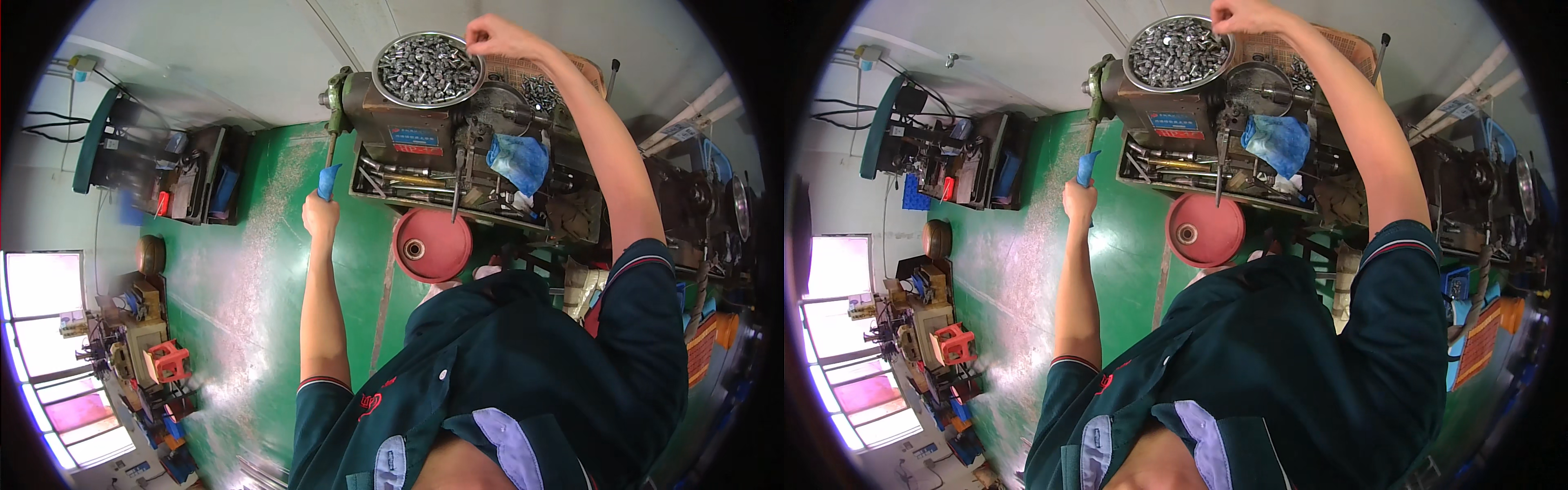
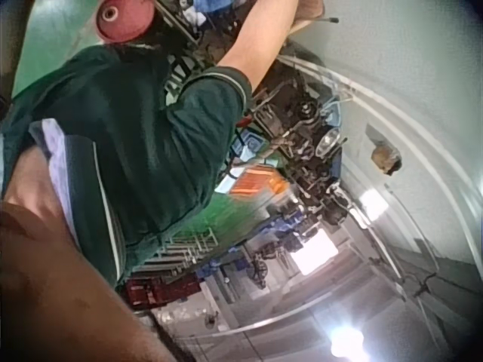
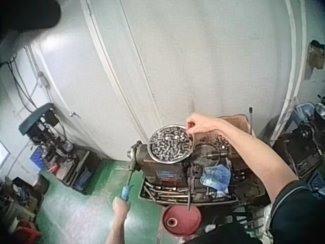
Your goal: The person repeatedly loads metal bolts from a dish into a lathe machine, operates the levers by hand to process each piece, and then steps away to walk across the workshop.
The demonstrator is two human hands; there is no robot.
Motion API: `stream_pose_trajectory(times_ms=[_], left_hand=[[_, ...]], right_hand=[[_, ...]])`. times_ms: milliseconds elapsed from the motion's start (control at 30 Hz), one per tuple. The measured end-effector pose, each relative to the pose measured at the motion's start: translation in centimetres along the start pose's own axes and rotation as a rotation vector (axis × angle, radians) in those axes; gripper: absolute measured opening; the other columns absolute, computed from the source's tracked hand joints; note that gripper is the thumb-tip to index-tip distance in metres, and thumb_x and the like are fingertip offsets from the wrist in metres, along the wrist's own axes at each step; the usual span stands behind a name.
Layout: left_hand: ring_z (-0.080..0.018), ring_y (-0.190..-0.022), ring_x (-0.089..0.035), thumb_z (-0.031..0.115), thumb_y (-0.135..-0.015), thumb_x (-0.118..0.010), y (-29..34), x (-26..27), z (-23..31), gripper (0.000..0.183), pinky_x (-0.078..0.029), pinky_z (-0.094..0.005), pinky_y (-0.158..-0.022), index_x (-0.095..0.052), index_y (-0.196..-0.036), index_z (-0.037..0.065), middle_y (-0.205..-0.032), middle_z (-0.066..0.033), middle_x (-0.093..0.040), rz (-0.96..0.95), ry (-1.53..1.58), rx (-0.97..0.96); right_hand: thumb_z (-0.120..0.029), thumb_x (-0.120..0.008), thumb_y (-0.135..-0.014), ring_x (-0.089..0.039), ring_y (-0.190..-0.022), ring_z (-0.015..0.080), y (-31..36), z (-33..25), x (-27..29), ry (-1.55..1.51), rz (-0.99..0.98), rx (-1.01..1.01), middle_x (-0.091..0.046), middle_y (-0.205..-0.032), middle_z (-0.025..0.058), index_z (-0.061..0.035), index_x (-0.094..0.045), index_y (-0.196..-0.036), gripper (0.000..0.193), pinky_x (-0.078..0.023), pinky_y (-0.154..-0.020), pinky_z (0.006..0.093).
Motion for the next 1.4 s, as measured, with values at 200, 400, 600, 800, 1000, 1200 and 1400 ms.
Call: stream_pose_trajectory(times_ms=[200,400,600,800,1000,1200,1400], left_hand=[[-0.0334,-0.073,-0.056,0.014,-0.067,-0.054,-0.2,-0.3,-0.2,0.015,-0.043,-0.0401,-0.064,-0.060,-0.080,0.008,-0.075,-0.0167,-0.058,-0.010,0.004,0.007],[-0.0331,-0.073,-0.056,0.015,-0.067,-0.054,-0.2,-0.3,-0.1,0.016,-0.044,-0.0399,-0.064,-0.060,-0.082,0.009,-0.075,-0.0164,-0.059,-0.026,0.002,0.029],[-0.0328,-0.072,-0.056,0.013,-0.066,-0.052,-0.2,-0.3,0.1,0.017,-0.044,-0.0397,-0.064,-0.060,-0.081,0.010,-0.074,-0.0158,-0.059,-0.027,0.000,0.011],[-0.0327,-0.072,-0.056,0.013,-0.065,-0.052,0.1,0.1,0.3,0.017,-0.043,-0.0396,-0.063,-0.060,-0.080,0.009,-0.074,-0.0157,-0.059,-0.025,0.004,0.025],[-0.0329,-0.073,-0.056,0.014,-0.067,-0.053,-0.1,0.0,-0.1,0.016,-0.043,-0.0398,-0.064,-0.060,-0.081,0.009,-0.074,-0.0159,-0.058,-0.017,0.002,0.025],[-0.0330,-0.073,-0.056,0.016,-0.067,-0.055,-0.2,-0.1,0.3,0.017,-0.043,-0.0402,-0.064,-0.059,-0.081,0.009,-0.075,-0.0162,-0.058,-0.031,0.001,0.002],[-0.0329,-0.073,-0.056,0.017,-0.067,-0.055,-2.5,0.1,-1.8,0.017,-0.044,-0.0406,-0.065,-0.060,-0.082,0.009,-0.075,-0.0165,-0.059,-0.033,-0.139,-0.030]], right_hand=[[-0.011,-0.055,-0.072,-0.051,-0.066,0.0103,3.7,5.9,0.9,-0.045,0.254,-0.178,-0.058,-0.073,0.0042,0.0017,-0.056,-0.086,0.019,-0.041,-0.060,0.0233],[-0.015,-0.064,-0.056,-0.055,-0.066,0.0188,5.7,9.5,-6.5,-0.058,0.192,-0.422,-0.059,-0.069,0.0105,0.0002,-0.058,-0.075,0.025,-0.043,-0.062,0.0296],[-0.018,-0.062,-0.056,-0.056,-0.066,0.0194,5.8,11.1,-9.2,-0.150,0.227,-0.480,-0.059,-0.070,0.0111,0.0004,-0.059,-0.075,0.027,-0.043,-0.062,0.0286],[-0.020,-0.063,-0.057,-0.057,-0.068,0.0194,5.6,11.3,-9.7,-0.178,0.227,-0.458,-0.060,-0.073,0.0101,-0.0011,-0.060,-0.078,0.028,-0.043,-0.064,0.0285],[-0.010,-0.062,-0.058,-0.055,-0.068,0.0157,5.3,11.0,-10.0,-0.187,0.204,-0.474,-0.059,-0.073,0.0077,0.0012,-0.058,-0.081,0.025,-0.042,-0.066,0.0267],[-0.007,-0.064,-0.056,-0.057,-0.069,0.0189,5.3,11.1,-10.0,-0.270,0.227,-0.432,-0.061,-0.073,0.0090,-0.0003,-0.060,-0.077,0.022,-0.043,-0.067,0.0274],[-0.007,-0.064,-0.056,-0.057,-0.070,0.0187,5.1,11.4,-10.0,-0.233,0.243,-0.421,-0.061,-0.074,0.0090,0.0001,-0.060,-0.077,0.022,-0.043,-0.067,0.0276]])
Point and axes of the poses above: each hand's wrist, its own y-axis away from the middle knuckle, its own x-axis out of the back of the hand, z = x × y, the point moved 6 cm from there along -y, towards the middle knuckle
